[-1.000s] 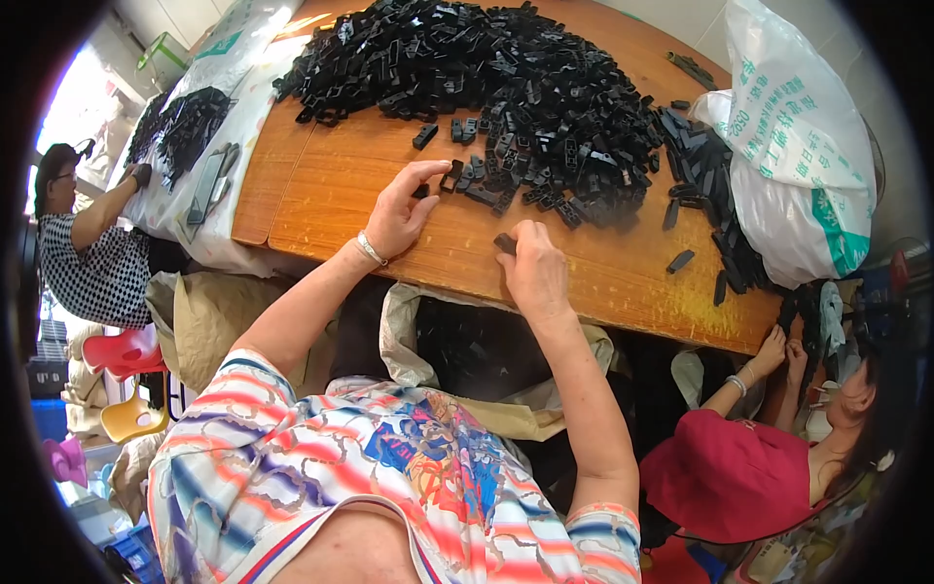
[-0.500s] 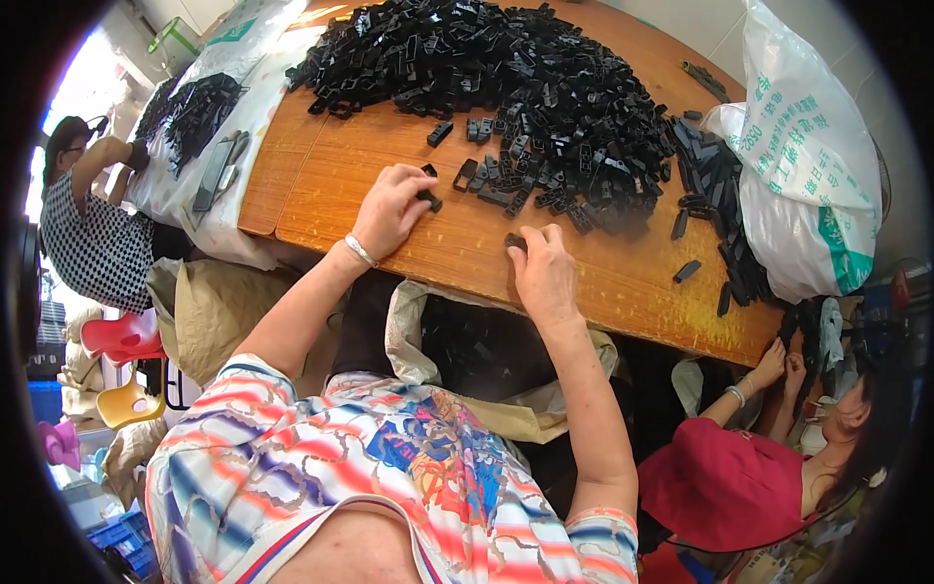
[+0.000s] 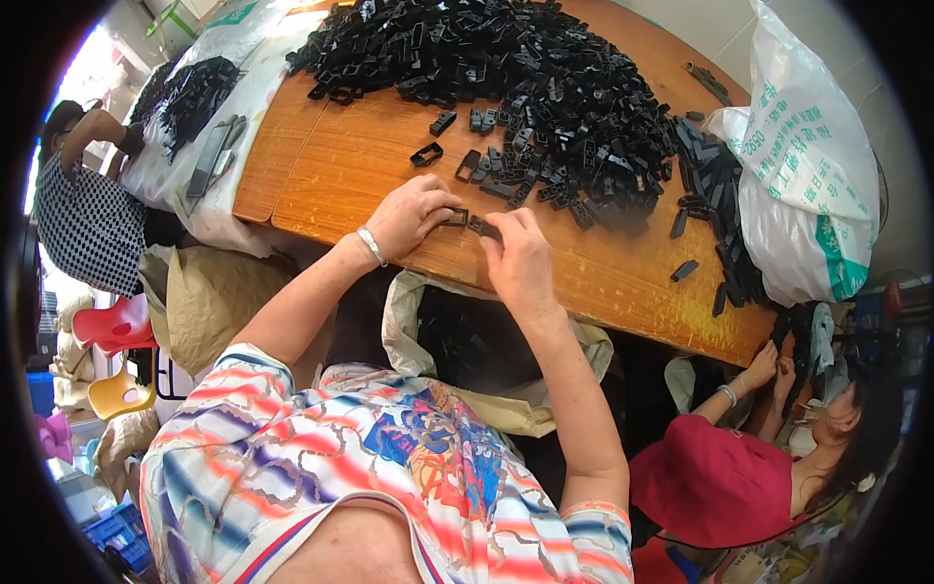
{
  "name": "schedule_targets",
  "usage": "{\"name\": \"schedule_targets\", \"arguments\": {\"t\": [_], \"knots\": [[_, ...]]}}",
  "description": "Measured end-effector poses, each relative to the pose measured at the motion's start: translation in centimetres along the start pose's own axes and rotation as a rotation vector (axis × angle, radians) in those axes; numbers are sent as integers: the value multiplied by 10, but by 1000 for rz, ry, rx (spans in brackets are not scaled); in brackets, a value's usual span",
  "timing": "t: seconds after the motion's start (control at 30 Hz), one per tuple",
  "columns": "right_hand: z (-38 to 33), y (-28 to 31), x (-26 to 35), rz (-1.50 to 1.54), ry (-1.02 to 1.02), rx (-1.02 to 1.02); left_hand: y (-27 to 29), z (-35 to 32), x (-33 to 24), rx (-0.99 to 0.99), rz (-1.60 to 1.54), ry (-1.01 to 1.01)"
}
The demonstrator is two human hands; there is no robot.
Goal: Sorting and inspecting small black plastic buckles or components at a workshop table.
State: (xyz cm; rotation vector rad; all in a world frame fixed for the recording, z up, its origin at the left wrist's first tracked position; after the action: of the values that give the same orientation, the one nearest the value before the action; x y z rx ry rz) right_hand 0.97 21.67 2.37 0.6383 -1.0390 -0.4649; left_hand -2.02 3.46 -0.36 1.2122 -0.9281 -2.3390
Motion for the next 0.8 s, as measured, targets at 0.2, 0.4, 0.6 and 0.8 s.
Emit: {"name": "schedule_targets", "arguments": {"t": [0.2, 0.4, 0.6, 0.8], "knots": [[7, -12, 2, -11, -33, 5, 13, -13, -2, -13, -43, 63], [2, -3, -14, -60, -89, -59, -13, -31, -43, -146, -267, 100], [-7, 10, -9, -42, -127, -99, -18, -24, -40, -167, -270, 110], [-12, 3, -6, -19, -137, -107, -19, 9, -24, 45, 26, -34]]}}
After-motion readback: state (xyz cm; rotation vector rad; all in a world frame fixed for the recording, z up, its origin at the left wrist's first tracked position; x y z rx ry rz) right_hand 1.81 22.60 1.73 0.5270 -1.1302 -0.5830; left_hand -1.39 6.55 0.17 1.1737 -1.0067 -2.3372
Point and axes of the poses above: each hand's wrist, its own z-axis towards the middle knuckle, its own y-axis out of the back of the hand, x = y × z, the point moved 5 cm from there along z, towards the middle knuckle, and after that the axes turned 2 degrees about -z, right-handed, at the moved point
